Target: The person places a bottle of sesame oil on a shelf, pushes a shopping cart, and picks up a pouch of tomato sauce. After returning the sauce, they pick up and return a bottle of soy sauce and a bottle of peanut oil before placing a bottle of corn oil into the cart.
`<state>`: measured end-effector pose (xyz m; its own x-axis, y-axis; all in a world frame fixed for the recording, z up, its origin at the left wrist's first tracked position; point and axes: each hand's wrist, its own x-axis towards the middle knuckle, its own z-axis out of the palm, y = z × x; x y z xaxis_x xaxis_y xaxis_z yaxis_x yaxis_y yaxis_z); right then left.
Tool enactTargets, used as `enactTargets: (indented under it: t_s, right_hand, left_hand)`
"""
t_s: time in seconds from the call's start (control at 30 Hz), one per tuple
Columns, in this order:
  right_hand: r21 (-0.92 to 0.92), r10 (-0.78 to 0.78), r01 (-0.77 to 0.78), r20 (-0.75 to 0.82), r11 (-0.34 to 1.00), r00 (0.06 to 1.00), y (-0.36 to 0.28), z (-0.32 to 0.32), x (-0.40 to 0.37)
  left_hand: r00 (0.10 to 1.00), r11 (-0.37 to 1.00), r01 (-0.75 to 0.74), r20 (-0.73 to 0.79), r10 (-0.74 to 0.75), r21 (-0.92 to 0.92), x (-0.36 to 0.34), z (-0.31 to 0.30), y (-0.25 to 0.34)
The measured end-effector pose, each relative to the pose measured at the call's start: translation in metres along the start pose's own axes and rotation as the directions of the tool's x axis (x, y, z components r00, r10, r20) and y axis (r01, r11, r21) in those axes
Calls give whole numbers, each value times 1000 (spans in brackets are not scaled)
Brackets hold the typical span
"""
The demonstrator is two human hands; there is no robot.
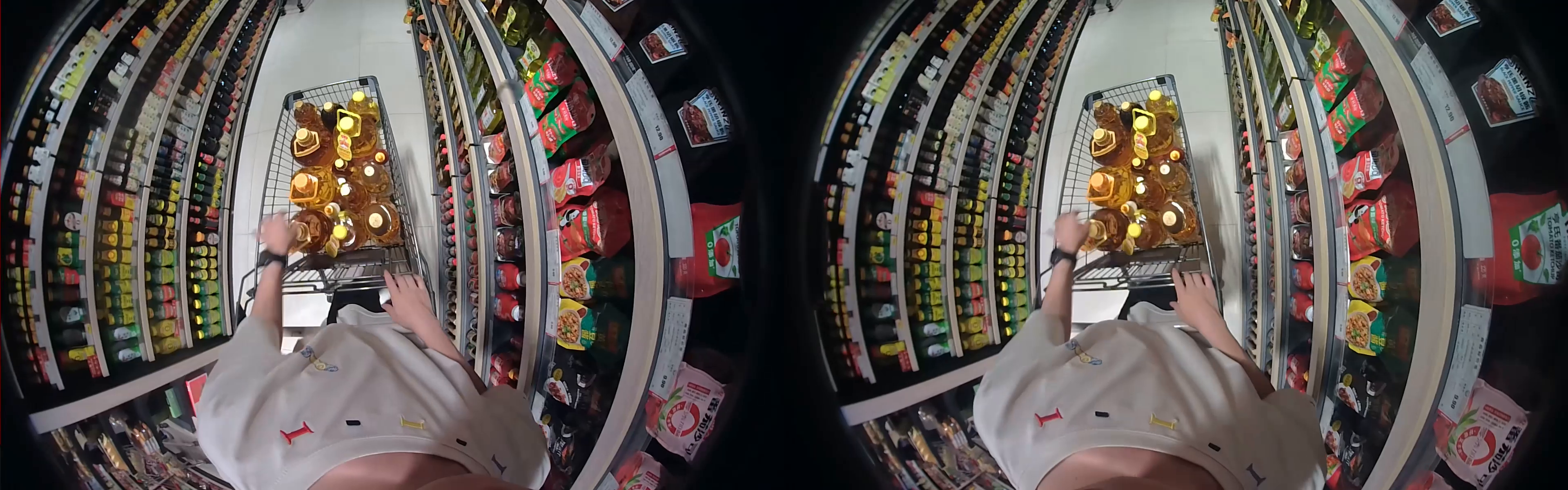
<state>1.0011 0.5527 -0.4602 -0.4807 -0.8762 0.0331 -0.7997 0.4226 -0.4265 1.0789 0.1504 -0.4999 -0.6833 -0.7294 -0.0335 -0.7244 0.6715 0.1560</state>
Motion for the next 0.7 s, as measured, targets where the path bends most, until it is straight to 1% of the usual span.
enactTargets:
  t_s: [0.03,0.07,0.1,0.13,0.17,0.2,0.23,0.27,0.3,0.33,0.4,0.43,0.47,0.5,0.53,0.6,0.63,0.67,0.7]
  right_hand:
    - [4,4,-4,-10,1000,1000,1,-3,8]
    - [56,45,-47,38,997,998,1,-12,12]
    - [106,88,-99,101,989,991,-1,-15,11]
    - [106,100,-112,116,988,988,0,-13,9]
    - [117,86,-94,76,989,993,3,-11,13]
    - [125,72,-76,36,989,997,4,-11,17]
    - [130,55,-54,-4,990,998,3,-15,21]
    - [120,59,-59,8,991,998,3,-17,26]
    - [118,52,-52,3,992,999,3,-19,31]
    - [113,42,-41,-1,993,999,4,-20,36]
    - [88,33,-33,2,996,999,9,-17,50]
    - [112,20,-18,-18,994,1000,13,-16,56]
    - [138,9,-4,-40,990,999,14,-15,63]
    - [105,27,-26,-4,994,1000,16,-15,74]
    - [100,31,-31,5,994,1000,16,-14,84]
    - [143,94,-96,20,985,995,25,-11,105]
    - [113,112,-115,27,987,993,33,-2,115]
    - [101,104,-107,36,989,994,35,-9,130]
    - [82,138,-142,58,986,989,34,-16,143]
  left_hand:
    - [961,931,266,13,-278,250,-33,-39,-14]
    - [912,880,377,52,-408,288,-47,-37,-64]
    - [848,852,429,192,-494,299,-61,-45,-98]
    - [886,922,313,281,-369,227,-68,-9,-170]
    - [836,938,315,425,-348,148,-71,9,-195]
    - [824,843,492,430,-369,-218,-89,-18,-151]
    - [866,867,439,366,-340,-235,-84,-17,-149]
    - [904,888,385,296,-308,-251,-77,-16,-146]
    - [928,932,345,190,-320,-111,-75,-12,-140]
    - [908,925,378,210,-364,-31,-68,-20,-130]
    - [864,890,455,265,-428,-45,-55,-17,-135]
    - [858,886,461,276,-433,-46,-49,-17,-136]
    - [833,860,507,290,-472,-56,-42,-18,-133]
    - [807,834,548,303,-507,-64,-33,-20,-130]
    - [809,835,549,272,-520,-35,-24,-22,-126]
    - [780,810,585,305,-546,-47,-4,-15,-130]
    - [774,803,593,316,-549,-57,6,-16,-126]
    - [788,816,577,286,-546,-31,18,-22,-117]
    - [800,828,561,254,-543,-1,30,-30,-109]
